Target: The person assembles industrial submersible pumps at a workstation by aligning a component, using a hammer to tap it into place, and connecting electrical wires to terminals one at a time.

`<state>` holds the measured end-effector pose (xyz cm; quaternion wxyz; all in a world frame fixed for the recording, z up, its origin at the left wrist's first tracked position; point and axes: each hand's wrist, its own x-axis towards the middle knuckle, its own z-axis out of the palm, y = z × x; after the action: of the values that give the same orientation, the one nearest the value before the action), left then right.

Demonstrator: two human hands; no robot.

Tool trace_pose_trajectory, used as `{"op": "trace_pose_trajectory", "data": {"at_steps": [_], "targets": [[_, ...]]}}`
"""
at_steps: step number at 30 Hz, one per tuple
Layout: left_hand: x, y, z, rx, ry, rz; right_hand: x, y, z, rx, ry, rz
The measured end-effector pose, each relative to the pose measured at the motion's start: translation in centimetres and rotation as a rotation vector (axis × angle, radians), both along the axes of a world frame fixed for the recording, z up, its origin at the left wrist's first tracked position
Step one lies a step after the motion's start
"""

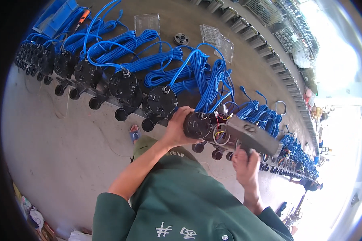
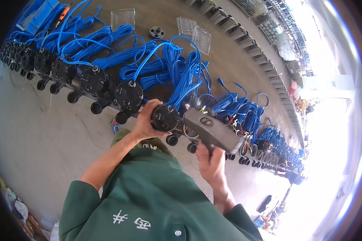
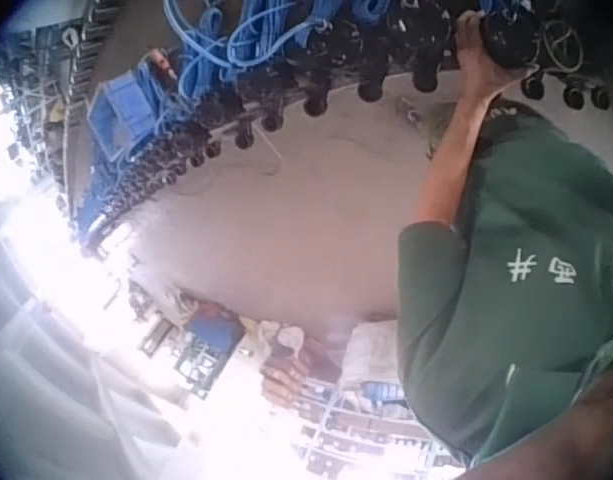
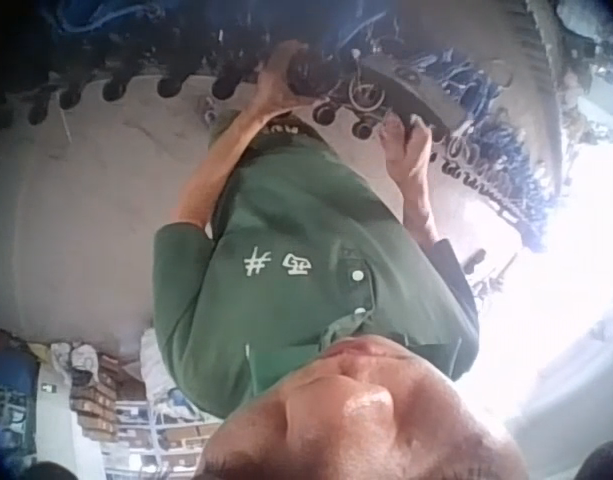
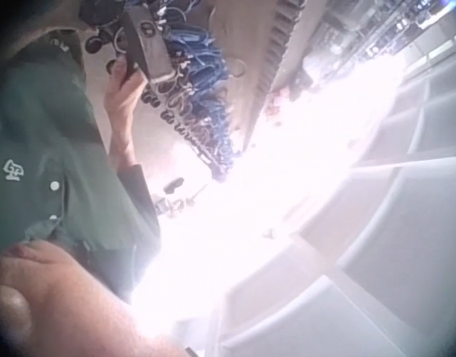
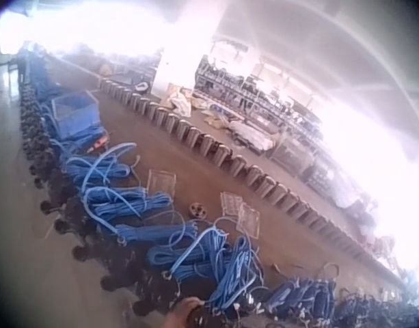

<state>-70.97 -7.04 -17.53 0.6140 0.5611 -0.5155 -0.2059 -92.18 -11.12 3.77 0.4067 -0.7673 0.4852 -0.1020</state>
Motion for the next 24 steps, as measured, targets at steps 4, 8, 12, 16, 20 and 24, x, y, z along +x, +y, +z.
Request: {"op": "trace_pose_trajectory", "data": {"at_steps": [4,8,12,16,20,24], "targets": [[-0.2,0.3,0.6,0.038,0.021,-0.054,-0.8,-0.1,-5.5,-0.099,0.235,0.021],[0.1,0.4,0.7,0.022,0.017,-0.055,1.9,-0.2,2.5,0.18,0.059,-0.029],[-0.2,0.0,0.6,0.046,0.018,-0.066,3.1,1.7,1.4,-0.064,-0.153,0.063],[0.1,-0.3,1.2,0.006,0.014,-0.089,4.6,0.7,-5.1,-0.122,0.115,0.145],[0.1,0.1,1.5,0.053,0.058,-0.091,2.9,-0.5,0.1,0.164,0.078,0.026],[0.2,-0.3,1.8,0.073,0.053,-0.133,0.5,0.1,0.9,-0.079,-0.179,-0.068]]}}
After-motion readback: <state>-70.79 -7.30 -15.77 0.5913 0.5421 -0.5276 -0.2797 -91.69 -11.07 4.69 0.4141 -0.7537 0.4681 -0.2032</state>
